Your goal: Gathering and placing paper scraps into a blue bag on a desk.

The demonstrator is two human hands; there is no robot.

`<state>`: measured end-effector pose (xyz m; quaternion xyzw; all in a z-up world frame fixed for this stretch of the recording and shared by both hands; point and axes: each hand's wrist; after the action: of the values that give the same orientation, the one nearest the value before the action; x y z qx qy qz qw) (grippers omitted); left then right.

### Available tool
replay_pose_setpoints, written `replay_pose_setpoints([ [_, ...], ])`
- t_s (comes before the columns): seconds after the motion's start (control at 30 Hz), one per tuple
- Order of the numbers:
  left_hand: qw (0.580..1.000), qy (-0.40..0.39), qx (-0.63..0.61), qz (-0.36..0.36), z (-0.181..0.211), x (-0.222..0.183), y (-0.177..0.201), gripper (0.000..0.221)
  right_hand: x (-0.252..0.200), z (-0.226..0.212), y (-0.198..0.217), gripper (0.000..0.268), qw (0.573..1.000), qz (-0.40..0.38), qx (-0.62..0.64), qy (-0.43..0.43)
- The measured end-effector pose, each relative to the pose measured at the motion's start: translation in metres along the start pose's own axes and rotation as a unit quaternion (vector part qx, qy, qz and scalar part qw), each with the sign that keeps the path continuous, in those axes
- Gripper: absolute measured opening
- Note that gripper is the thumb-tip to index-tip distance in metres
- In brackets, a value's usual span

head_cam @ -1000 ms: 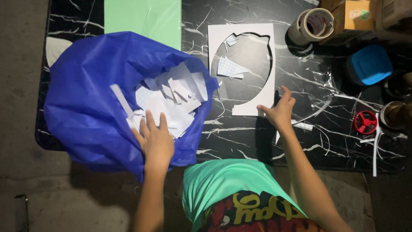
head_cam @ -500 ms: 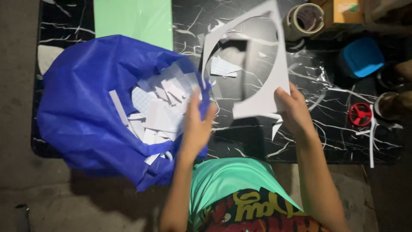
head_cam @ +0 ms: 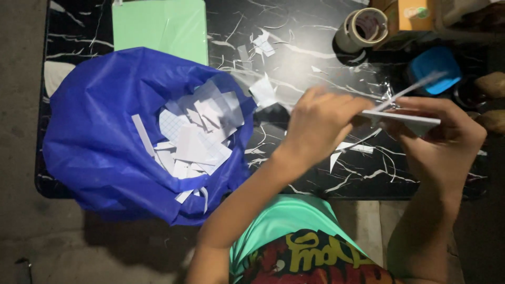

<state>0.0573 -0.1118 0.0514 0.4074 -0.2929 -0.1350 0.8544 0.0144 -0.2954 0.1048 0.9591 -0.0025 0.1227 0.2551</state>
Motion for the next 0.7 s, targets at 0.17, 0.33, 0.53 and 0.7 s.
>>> replay_pose_setpoints([
  [0.17,0.985,0.027,-0.167,0.024,-0.013,0.006,-0.008,0.037,0.005,0.036,-0.005,0.021,0.999,0.039,0.015,0.004],
  [0.33,0.979,0.1,-0.153,0.089,-0.016,0.022,-0.006,0.031,0.032,0.028,-0.031,0.007,0.982,0.09,-0.105,0.131],
  [0.53,0.943,0.153,-0.144,0.258,-0.015,0.023,-0.002,0.031,0.054,0.026,-0.063,0.007,0.935,0.174,-0.146,0.271],
  [0.7,0.932,0.187,-0.119,0.288,-0.013,0.02,0.001,0.032,0.059,0.032,-0.071,0.008,0.928,0.192,-0.113,0.297],
])
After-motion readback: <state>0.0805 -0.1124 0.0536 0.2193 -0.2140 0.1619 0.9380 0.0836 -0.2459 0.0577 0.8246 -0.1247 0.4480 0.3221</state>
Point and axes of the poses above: each hand's wrist, its own x-axis towards the middle knuckle, its own y-axis out of the back of the hand, z = x × y, and after that the axes turned 6 degrees about -z, right-handed
